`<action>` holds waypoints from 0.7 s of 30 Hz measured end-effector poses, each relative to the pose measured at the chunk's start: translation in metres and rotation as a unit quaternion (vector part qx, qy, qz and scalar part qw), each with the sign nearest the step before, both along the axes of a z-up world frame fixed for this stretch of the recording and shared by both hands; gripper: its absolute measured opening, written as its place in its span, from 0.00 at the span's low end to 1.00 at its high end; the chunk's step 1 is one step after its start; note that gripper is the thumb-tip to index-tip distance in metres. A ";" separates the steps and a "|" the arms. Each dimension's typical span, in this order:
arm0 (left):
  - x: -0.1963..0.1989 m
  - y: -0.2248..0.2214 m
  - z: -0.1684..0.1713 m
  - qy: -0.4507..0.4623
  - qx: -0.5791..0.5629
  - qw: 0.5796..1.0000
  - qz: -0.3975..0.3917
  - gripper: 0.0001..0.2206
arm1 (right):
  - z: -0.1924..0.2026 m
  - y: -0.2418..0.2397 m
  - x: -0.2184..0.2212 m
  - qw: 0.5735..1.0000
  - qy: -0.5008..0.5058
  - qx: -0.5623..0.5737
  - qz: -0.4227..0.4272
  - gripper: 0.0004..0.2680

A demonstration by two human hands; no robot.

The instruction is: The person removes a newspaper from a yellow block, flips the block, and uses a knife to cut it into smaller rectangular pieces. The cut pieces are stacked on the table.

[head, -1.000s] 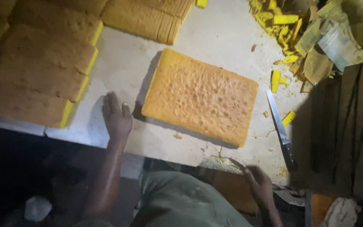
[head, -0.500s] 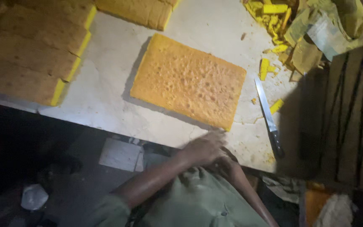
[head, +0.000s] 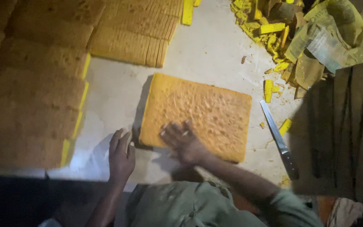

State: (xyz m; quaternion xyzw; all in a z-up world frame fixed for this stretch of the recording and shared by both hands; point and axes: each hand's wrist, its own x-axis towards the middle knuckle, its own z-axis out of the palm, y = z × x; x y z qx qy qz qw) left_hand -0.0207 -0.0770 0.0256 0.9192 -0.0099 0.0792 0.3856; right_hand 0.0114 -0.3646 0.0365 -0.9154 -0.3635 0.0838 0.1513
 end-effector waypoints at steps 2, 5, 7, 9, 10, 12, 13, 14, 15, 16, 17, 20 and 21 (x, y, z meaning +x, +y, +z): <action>0.036 0.013 0.001 0.007 0.016 0.999 -0.028 0.17 | -0.020 -0.031 0.056 0.991 -0.028 0.061 -0.115 0.27; 0.099 0.016 0.001 -0.001 0.021 0.996 -0.085 0.19 | -0.028 -0.103 0.143 0.905 -0.093 0.040 -0.413 0.25; 0.131 0.007 -0.001 0.007 0.013 0.992 -0.121 0.19 | -0.023 -0.140 0.170 0.834 -0.174 -0.066 -0.520 0.24; 0.167 -0.014 -0.005 -0.001 -0.006 0.984 -0.179 0.21 | -0.021 -0.153 0.175 0.850 -0.153 -0.108 -0.493 0.24; 0.184 -0.023 -0.007 -0.007 -0.010 0.979 -0.205 0.23 | -0.023 -0.150 0.173 0.902 -0.090 -0.089 -0.413 0.24; 0.220 -0.051 -0.011 -0.075 -0.030 0.959 -0.270 0.18 | -0.024 -0.149 0.156 0.953 -0.054 -0.063 -0.292 0.25; 0.239 -0.063 -0.013 -0.065 0.001 0.951 -0.303 0.19 | -0.030 -0.144 0.148 0.972 -0.041 -0.047 -0.227 0.25; 0.249 -0.075 -0.014 -0.046 0.032 0.940 -0.336 0.20 | -0.037 -0.137 0.130 0.986 -0.019 -0.031 -0.162 0.25; 0.259 -0.084 -0.015 -0.027 0.062 0.928 -0.367 0.20 | -0.044 -0.147 0.124 0.946 0.025 -0.032 -0.323 0.21; 0.265 -0.092 -0.016 -0.004 0.079 0.923 -0.378 0.21 | -0.049 -0.162 0.120 0.877 0.072 -0.036 -0.474 0.17; 0.268 -0.099 -0.016 0.020 0.096 0.917 -0.388 0.22 | -0.058 -0.168 0.108 0.835 -0.050 -0.113 -0.536 0.15; 0.269 -0.117 -0.010 0.041 0.158 0.908 -0.386 0.27 | -0.069 -0.196 0.088 0.755 -0.121 -0.019 -0.644 0.18; 0.267 -0.122 -0.007 0.041 0.182 0.906 -0.379 0.29 | -0.071 -0.201 0.087 0.737 -0.094 0.068 -0.666 0.20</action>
